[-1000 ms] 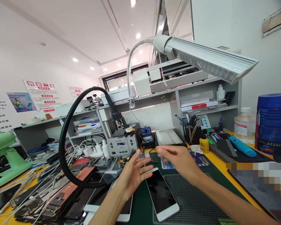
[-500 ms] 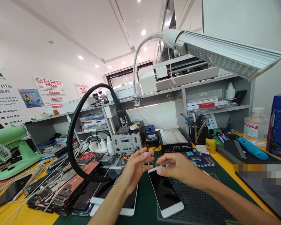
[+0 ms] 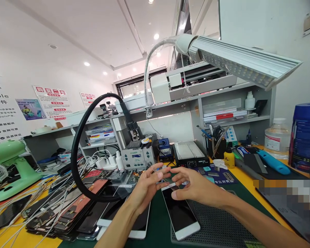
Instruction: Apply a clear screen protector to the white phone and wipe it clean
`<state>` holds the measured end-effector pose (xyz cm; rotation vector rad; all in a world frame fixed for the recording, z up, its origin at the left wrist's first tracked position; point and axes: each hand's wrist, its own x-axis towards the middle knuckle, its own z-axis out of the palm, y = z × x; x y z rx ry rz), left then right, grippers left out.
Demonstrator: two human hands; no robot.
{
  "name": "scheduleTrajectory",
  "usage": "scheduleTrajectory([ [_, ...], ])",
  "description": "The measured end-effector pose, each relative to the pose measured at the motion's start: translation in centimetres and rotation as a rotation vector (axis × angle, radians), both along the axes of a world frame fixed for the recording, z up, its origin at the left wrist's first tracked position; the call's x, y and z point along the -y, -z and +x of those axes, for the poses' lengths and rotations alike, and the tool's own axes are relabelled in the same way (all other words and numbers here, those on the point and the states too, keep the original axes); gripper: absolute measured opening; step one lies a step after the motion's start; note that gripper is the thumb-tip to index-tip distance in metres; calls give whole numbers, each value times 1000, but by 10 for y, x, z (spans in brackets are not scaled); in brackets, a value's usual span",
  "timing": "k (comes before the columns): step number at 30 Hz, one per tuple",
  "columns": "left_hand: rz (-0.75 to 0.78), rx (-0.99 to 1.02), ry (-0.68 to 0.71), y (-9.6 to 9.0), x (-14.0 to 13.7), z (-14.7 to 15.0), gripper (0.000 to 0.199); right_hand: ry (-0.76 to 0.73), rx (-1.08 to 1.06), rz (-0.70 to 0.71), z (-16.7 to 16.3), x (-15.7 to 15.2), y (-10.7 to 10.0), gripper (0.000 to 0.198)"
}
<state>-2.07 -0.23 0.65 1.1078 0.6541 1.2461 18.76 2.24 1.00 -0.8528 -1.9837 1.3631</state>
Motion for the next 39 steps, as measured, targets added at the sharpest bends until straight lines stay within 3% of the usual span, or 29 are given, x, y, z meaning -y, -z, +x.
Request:
scheduleTrajectory([
  [9,9,47,-43,2,1,-1,51,72,-1,96,-2,2,3,74],
  [18,31,1,25,1,1,-3,55,80,30,153,-2,7,-1,73],
  [30,91,-66,-7,0,-2,-7,48,14,16,79,0,5,-3,79],
  [39,81,-190,-130,5,-5,-5,42,39,7,66,-2,2,-1,70],
])
